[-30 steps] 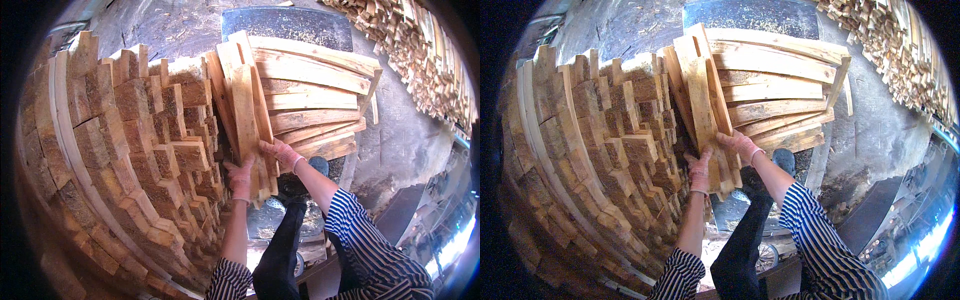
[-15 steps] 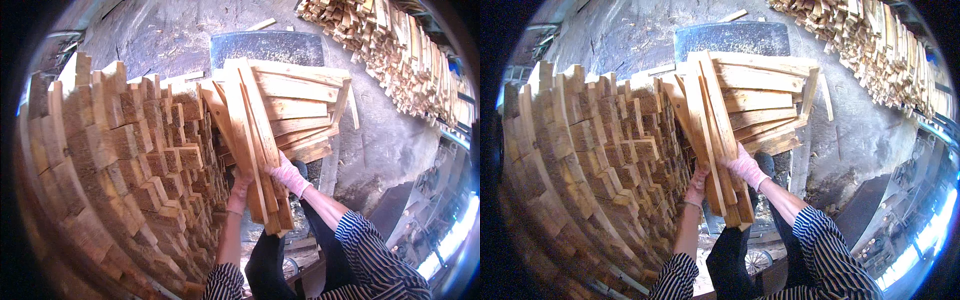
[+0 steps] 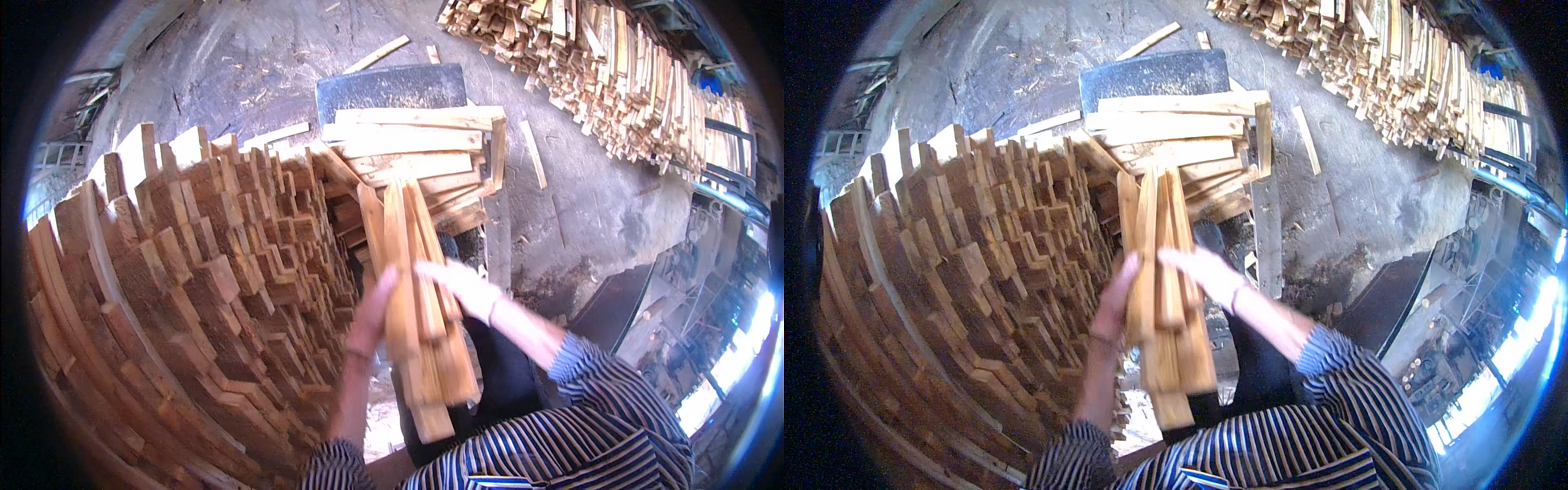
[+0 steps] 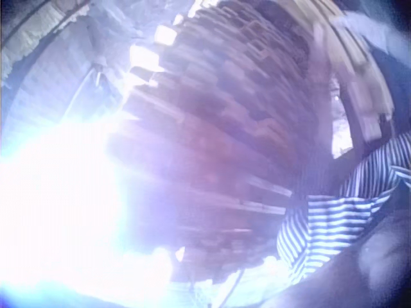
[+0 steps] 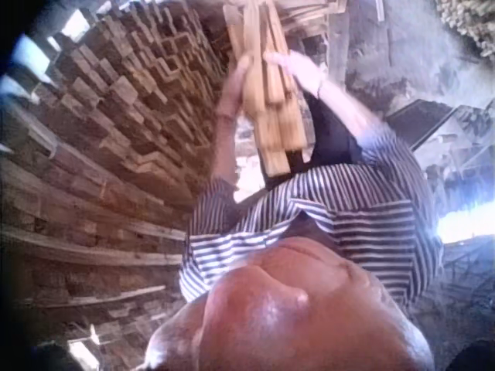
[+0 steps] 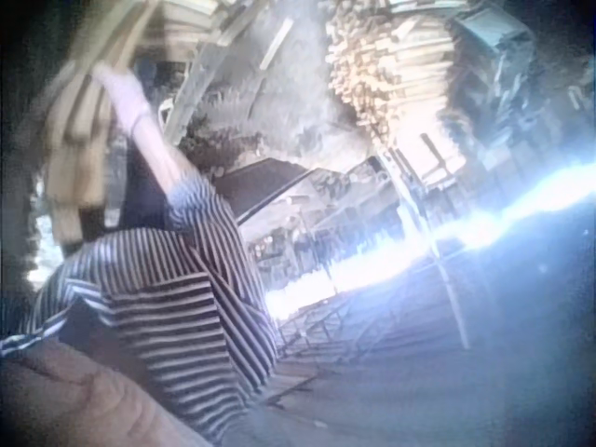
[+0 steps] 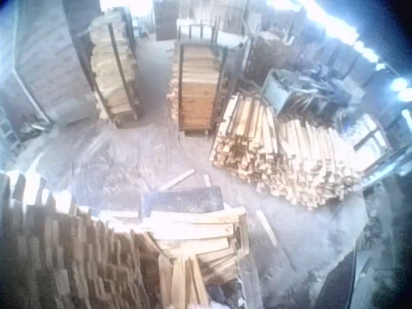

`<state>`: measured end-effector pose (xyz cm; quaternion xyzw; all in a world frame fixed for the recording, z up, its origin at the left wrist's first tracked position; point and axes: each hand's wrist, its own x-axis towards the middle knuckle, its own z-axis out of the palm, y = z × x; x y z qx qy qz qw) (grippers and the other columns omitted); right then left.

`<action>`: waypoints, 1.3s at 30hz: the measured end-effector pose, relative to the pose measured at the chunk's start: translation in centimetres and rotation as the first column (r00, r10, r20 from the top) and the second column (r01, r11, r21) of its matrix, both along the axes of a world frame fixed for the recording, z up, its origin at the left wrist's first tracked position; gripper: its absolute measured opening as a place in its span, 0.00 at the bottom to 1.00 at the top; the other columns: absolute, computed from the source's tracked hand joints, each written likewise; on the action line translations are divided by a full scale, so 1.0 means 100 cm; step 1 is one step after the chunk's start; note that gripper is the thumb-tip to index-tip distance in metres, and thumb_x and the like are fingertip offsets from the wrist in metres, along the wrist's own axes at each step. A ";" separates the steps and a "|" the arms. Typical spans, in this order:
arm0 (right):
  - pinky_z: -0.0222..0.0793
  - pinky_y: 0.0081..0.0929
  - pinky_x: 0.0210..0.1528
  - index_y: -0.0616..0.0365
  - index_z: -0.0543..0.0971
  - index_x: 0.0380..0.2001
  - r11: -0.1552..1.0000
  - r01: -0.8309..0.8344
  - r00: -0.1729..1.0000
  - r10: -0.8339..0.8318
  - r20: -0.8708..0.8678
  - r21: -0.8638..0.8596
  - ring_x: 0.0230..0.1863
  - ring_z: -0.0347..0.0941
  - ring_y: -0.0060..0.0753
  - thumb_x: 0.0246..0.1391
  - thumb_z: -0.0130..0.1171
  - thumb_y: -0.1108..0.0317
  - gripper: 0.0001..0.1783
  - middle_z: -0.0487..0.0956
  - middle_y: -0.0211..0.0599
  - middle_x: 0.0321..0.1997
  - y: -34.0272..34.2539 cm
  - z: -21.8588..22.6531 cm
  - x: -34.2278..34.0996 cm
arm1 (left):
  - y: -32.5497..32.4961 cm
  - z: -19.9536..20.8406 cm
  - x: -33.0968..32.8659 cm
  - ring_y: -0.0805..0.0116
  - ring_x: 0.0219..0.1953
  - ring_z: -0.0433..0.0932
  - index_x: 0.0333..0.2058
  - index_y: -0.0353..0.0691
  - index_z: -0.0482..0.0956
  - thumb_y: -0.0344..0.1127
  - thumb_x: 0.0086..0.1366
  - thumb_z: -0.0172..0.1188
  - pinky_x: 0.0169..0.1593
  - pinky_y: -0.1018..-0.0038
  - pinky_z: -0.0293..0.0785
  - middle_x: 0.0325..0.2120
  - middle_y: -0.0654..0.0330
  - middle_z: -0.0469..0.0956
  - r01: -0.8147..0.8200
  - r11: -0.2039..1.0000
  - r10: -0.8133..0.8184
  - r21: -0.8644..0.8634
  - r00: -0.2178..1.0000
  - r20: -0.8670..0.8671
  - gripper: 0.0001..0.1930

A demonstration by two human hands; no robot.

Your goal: The person repeatedly picks up wooden planks from a pile on the floor and places them onto a growing stack. They handle the planks one by one or in small groups, arranging them to build a neat pile.

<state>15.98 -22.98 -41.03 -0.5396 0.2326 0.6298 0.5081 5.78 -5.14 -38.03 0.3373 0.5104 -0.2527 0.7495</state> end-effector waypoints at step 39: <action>0.64 0.26 0.64 0.64 0.63 0.69 0.208 -0.865 0.403 -0.258 0.878 0.457 0.62 0.68 0.28 0.49 0.70 0.52 0.49 0.73 0.39 0.63 0.254 0.683 0.088 | 0.085 0.586 -0.051 0.48 0.54 0.77 0.65 0.33 0.60 0.57 0.56 0.71 0.58 0.50 0.77 0.56 0.46 0.73 -0.870 0.492 0.164 -0.034 0.054 0.985 0.47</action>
